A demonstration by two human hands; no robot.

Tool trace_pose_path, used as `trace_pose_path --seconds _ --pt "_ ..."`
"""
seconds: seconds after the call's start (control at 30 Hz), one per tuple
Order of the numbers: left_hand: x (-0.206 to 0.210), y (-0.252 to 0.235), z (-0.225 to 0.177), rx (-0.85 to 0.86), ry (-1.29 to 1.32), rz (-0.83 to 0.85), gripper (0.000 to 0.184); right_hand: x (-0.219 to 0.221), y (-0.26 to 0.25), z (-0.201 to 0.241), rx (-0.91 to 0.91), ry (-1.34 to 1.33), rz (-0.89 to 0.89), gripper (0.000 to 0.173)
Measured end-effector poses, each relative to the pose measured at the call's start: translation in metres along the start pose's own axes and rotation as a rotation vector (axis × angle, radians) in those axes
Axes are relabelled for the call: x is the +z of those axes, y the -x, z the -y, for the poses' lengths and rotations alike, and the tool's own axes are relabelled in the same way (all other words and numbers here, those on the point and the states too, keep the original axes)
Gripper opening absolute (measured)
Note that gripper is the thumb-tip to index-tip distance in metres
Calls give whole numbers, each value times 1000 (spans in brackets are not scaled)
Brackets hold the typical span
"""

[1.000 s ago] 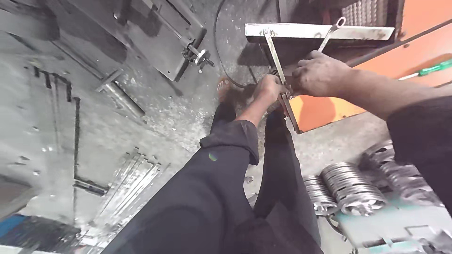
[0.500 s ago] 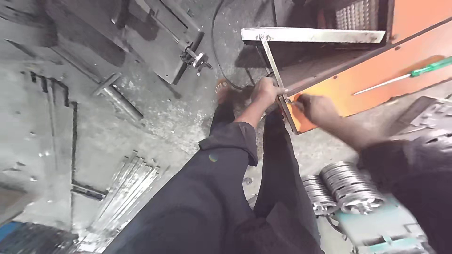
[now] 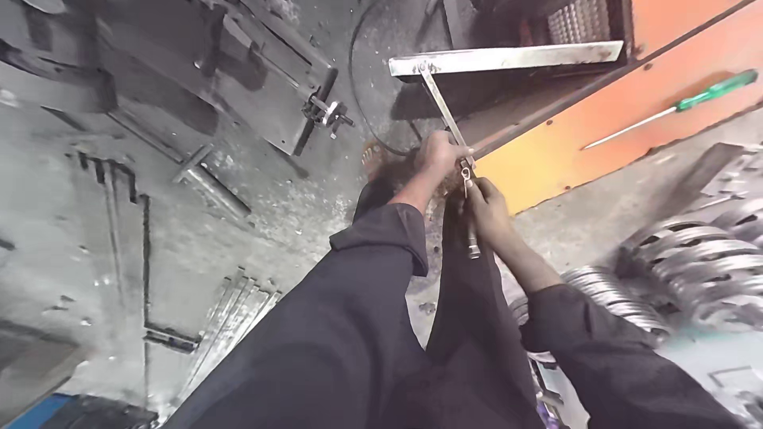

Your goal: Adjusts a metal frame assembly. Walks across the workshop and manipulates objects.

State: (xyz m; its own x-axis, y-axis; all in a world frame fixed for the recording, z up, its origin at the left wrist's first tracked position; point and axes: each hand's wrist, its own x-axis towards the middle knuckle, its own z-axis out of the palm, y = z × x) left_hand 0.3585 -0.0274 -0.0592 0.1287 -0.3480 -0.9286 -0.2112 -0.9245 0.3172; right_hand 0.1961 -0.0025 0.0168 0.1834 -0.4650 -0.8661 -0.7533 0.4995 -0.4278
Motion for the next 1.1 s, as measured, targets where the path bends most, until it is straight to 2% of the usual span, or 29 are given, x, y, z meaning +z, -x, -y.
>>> trace_pose_path --seconds 0.13,0.2,0.33,0.53,0.67,0.77,0.83,0.9,0.93,1.0,1.07,1.1 --pt "-3 3 -5 -3 -49 -30 39 -56 -29 5 -223 746 24 43" --pt "-3 2 -6 -1 -67 -28 40 -72 -48 21 -340 966 63 42" --pt "-5 8 -10 -10 -75 -27 39 -75 -81 45 -588 1294 247 29" --pt "-5 4 -7 -19 -46 -25 34 -70 -100 77 -684 1503 412 26" --pt "-4 5 -7 -32 -76 -29 25 -63 -97 90 -797 1535 470 21" --pt "-5 7 -7 -33 -77 -35 19 -55 -71 119 -681 1589 534 22" --pt "-5 6 -6 -29 -83 -22 31 -62 -88 102 -528 1478 490 30" --pt "-6 6 -9 -33 -67 -18 39 -73 -93 58 -312 1157 387 39" --pt "-8 6 -10 -26 -57 -24 40 -73 -88 33 -193 878 340 45" --pt "-6 8 -9 -17 -28 -20 39 -42 -59 -12 42 193 178 49" --pt "-8 8 -7 -24 -18 -24 39 9 -39 -18 223 -490 35 51" --pt "-7 8 -6 -30 -26 -21 40 31 -33 -14 258 -774 -2 55"
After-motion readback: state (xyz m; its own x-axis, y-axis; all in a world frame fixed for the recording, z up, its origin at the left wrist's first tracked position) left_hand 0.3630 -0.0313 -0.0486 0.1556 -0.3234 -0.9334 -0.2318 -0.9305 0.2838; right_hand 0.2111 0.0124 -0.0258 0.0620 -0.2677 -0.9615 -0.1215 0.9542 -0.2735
